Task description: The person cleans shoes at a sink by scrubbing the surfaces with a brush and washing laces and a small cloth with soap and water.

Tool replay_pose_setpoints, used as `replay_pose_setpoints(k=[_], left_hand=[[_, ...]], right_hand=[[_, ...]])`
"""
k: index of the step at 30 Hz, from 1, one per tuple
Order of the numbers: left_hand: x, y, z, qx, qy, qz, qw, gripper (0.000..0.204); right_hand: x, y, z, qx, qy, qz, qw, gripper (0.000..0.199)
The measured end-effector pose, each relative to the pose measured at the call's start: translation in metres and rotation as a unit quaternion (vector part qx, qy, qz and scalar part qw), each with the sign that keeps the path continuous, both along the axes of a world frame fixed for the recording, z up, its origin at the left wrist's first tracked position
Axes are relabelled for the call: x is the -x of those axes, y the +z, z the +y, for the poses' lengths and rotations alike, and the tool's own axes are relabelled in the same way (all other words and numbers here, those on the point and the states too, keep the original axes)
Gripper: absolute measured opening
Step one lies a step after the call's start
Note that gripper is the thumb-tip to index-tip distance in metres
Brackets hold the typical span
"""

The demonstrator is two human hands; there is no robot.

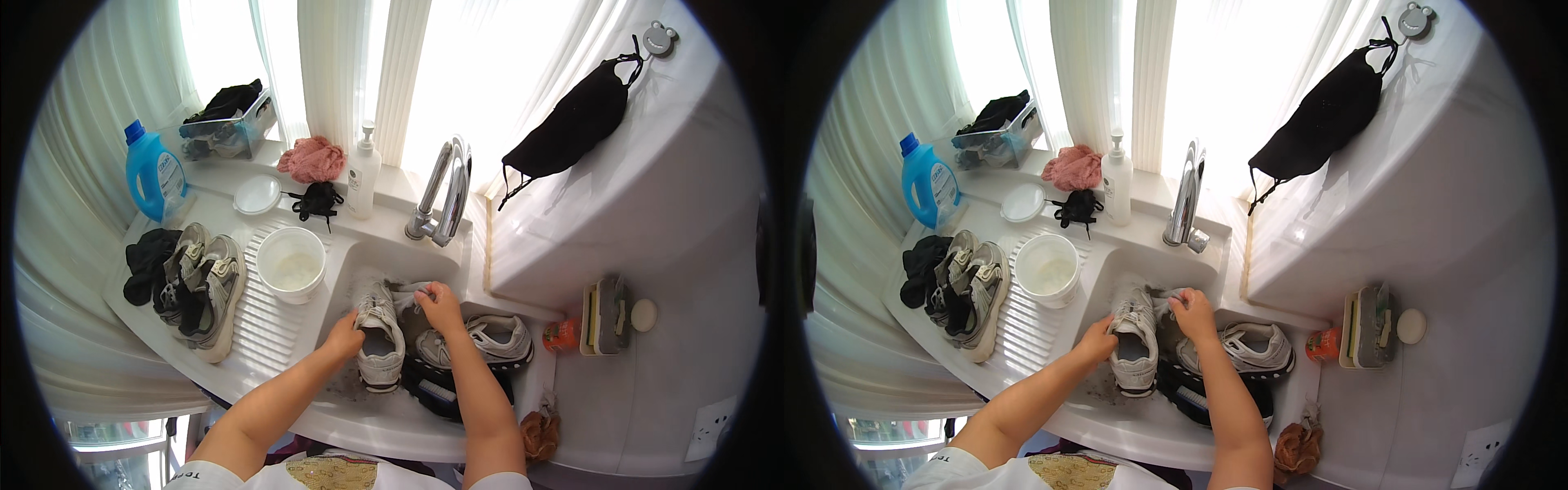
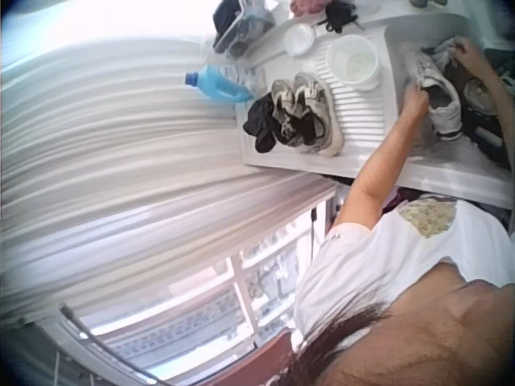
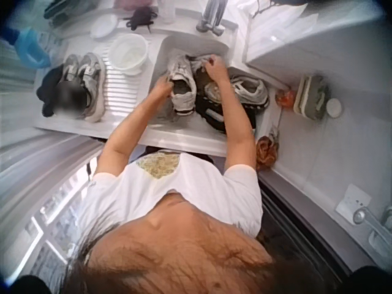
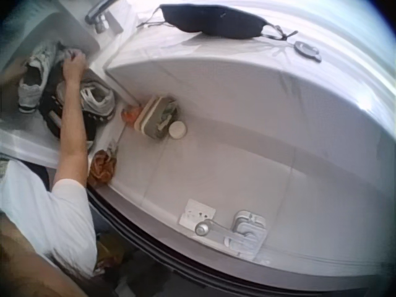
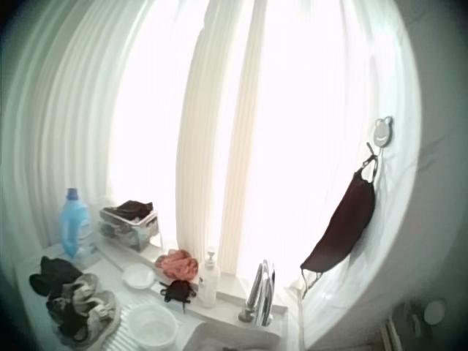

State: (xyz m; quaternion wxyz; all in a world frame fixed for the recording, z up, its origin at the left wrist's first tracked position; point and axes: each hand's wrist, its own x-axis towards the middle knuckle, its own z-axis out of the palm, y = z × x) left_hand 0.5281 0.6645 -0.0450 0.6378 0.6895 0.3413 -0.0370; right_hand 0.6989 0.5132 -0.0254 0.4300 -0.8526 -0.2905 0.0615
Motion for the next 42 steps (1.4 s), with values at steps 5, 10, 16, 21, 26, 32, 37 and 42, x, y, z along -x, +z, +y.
replay_pose_setpoints(k=[5,10,16,21,26,32,37,42], left_hand=[[-0.032,0.039,-0.029,0.174,0.032,-0.034,0.984,0.043],[-0.04,0.023,-0.057,0.182,0.032,-0.02,0.983,0.05],[-0.023,0.031,-0.056,0.197,-0.022,0.002,0.98,0.069],[-0.002,0.064,-0.025,0.338,0.047,-0.022,0.94,0.075],[0.02,0.087,0.0,0.557,0.023,-0.103,0.824,0.065],[0.038,0.03,0.009,0.43,0.11,-0.08,0.893,0.022],[0.047,0.041,-0.001,0.326,0.057,-0.14,0.933,0.025],[0.056,0.05,-0.01,0.25,-0.016,-0.175,0.952,0.028]], right_hand=[[0.022,0.074,-0.025,-0.069,-0.067,-0.062,0.993,0.022],[0.031,0.143,-0.044,-0.158,-0.114,-0.004,0.981,0.022],[0.049,0.181,-0.045,-0.273,-0.048,0.114,0.954,0.017],[0.086,0.188,-0.033,-0.363,0.076,0.141,0.918,0.014],[0.114,0.154,-0.024,-0.193,0.175,0.136,0.956,0.013],[0.157,0.068,-0.029,0.073,0.283,0.119,0.949,0.019],[0.179,-0.001,-0.05,0.213,0.335,0.175,0.901,0.025],[0.186,0.024,-0.048,0.229,0.192,0.21,0.931,0.035]])
